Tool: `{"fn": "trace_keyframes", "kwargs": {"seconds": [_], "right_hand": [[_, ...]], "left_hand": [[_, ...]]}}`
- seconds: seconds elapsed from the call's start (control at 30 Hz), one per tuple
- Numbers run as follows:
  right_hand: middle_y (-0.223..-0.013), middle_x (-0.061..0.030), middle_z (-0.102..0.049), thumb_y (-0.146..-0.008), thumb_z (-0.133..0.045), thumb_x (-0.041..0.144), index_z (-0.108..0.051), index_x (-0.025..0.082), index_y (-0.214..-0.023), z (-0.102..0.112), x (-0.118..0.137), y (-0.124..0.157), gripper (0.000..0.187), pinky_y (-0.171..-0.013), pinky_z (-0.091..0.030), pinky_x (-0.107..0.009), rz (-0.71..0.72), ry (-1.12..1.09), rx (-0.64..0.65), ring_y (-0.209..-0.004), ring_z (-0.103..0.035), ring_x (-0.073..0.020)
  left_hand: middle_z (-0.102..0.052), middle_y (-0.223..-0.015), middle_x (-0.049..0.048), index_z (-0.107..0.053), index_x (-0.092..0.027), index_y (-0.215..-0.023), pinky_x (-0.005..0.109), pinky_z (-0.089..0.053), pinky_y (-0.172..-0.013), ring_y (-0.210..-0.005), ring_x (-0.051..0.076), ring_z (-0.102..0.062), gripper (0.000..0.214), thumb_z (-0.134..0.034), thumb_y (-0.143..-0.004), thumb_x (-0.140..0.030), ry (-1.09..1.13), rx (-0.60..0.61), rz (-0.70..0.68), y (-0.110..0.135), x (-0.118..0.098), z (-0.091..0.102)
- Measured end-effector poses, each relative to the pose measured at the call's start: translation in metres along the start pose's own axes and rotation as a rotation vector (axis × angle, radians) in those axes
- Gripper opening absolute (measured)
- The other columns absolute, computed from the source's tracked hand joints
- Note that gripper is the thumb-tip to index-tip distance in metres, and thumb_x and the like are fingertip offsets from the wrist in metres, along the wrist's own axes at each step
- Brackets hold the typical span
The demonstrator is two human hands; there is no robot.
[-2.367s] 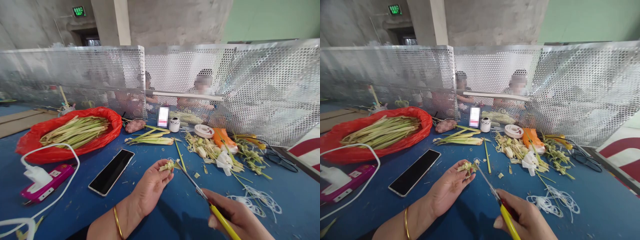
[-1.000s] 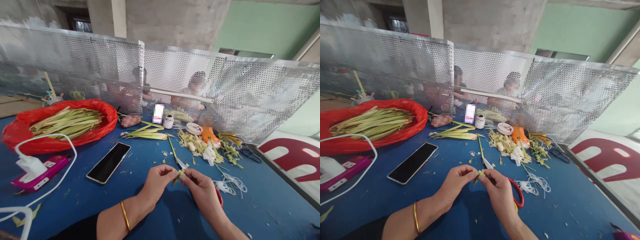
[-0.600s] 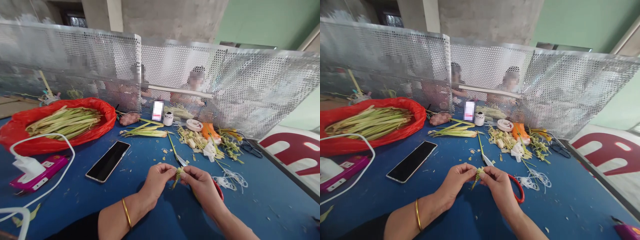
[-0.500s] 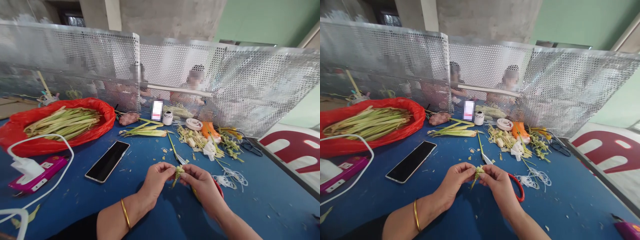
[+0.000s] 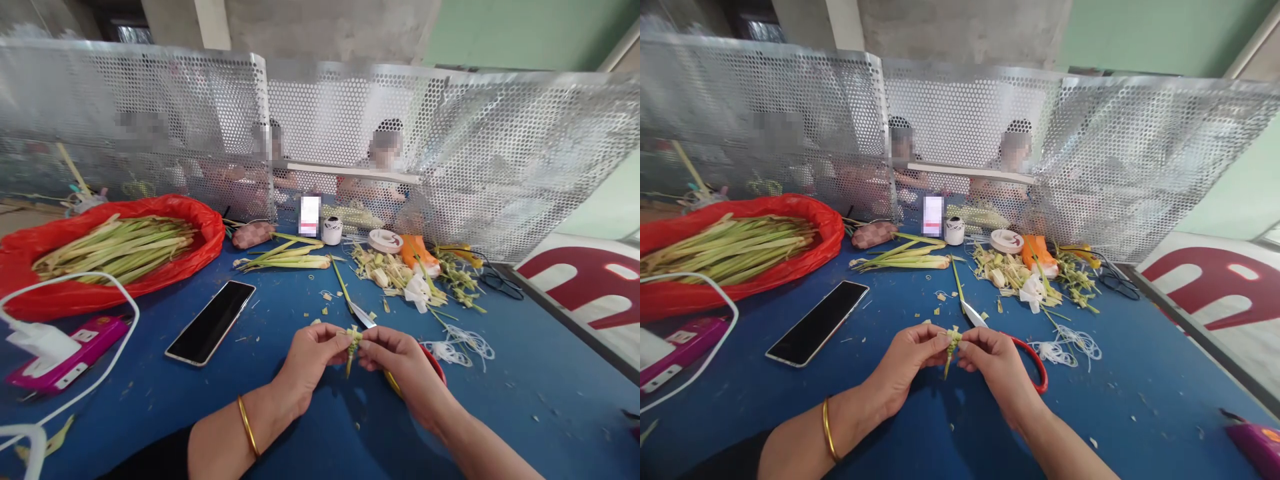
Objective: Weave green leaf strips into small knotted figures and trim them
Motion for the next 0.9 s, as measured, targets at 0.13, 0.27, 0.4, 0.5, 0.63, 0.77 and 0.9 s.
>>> {"fn": "trace_keyframes", "kwargs": {"seconds": [0.13,0.27,0.4,0.5,0.63,0.77,0.9], "right_hand": [[-0.065,-0.0008,-0.064,-0.068,-0.077,0.044,-0.069,0.015,-0.071,0.001,0.007,0.001,0.03,-0.061,-0.044,-0.025,0.064,0.034,-0.007,-0.061,-0.056,-0.0135],[-0.067,-0.0007,-0.063,-0.071,-0.074,0.045,-0.068,0.016,-0.072,0.0,0.014,0.0,0.03,-0.063,-0.045,-0.025,0.124,0.065,0.028,-0.064,-0.057,-0.0144],[-0.075,-0.0013,-0.066,-0.074,-0.072,0.048,-0.069,0.017,-0.081,0.001,0.023,0.0,0.032,-0.067,-0.045,-0.025,0.179,0.098,0.025,-0.071,-0.058,-0.0159],[-0.073,-0.0018,-0.065,-0.073,-0.071,0.049,-0.068,0.016,-0.08,0.001,0.023,-0.001,0.034,-0.064,-0.043,-0.026,0.175,0.143,-0.008,-0.069,-0.055,-0.0159],[-0.065,-0.0002,-0.06,-0.074,-0.071,0.044,-0.066,0.015,-0.072,0.0,0.018,-0.002,0.03,-0.061,-0.041,-0.026,0.15,0.141,-0.012,-0.064,-0.051,-0.0143],[-0.064,0.0,-0.06,-0.072,-0.071,0.041,-0.066,0.015,-0.072,0.003,0.018,-0.003,0.027,-0.06,-0.04,-0.025,0.145,0.09,-0.042,-0.063,-0.051,-0.0139],[-0.063,0.0,-0.06,-0.071,-0.071,0.044,-0.065,0.015,-0.069,0.004,0.018,-0.003,0.03,-0.058,-0.04,-0.026,0.129,0.101,-0.062,-0.061,-0.05,-0.0138]], "left_hand": [[-0.07,-0.067,0.005,-0.068,-0.014,-0.066,0.034,-0.052,-0.074,-0.066,0.018,-0.066,0.032,-0.086,-0.054,-0.037,0.086,0.025,0.062,-0.001,0.006,-0.002],[-0.07,-0.066,0.0052,-0.068,-0.014,-0.066,0.031,-0.051,-0.072,-0.064,0.016,-0.065,0.032,-0.087,-0.054,-0.037,0.135,0.069,0.12,-0.002,0.011,-0.006],[-0.068,-0.063,0.003,-0.068,-0.014,-0.066,0.03,-0.05,-0.071,-0.062,0.014,-0.063,0.031,-0.085,-0.055,-0.038,0.072,0.025,0.071,-0.001,0.007,-0.003],[-0.067,-0.062,0.0026,-0.068,-0.013,-0.066,0.028,-0.05,-0.069,-0.062,0.013,-0.061,0.03,-0.084,-0.057,-0.037,0.003,0.037,0.051,0.002,0.005,-0.005],[-0.069,-0.069,0.0055,-0.068,-0.012,-0.071,0.03,-0.05,-0.069,-0.064,0.014,-0.062,0.03,-0.08,-0.062,-0.038,-0.049,0.085,0.074,0.003,0.006,-0.01],[-0.07,-0.072,0.0052,-0.066,-0.013,-0.076,0.03,-0.05,-0.069,-0.065,0.015,-0.064,0.03,-0.08,-0.062,-0.035,-0.064,0.107,0.095,0.004,0.007,-0.013],[-0.068,-0.069,0.0028,-0.067,-0.012,-0.078,0.027,-0.049,-0.066,-0.064,0.015,-0.065,0.026,-0.08,-0.062,-0.028,-0.118,0.149,0.088,0.006,0.01,-0.02]]}}
Point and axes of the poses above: each hand's wrist, its own y-axis away from the middle knuckle, its own z-axis out of the back of the hand, x = y × z, the point moved 10 cm from there along -y, towards the middle knuckle
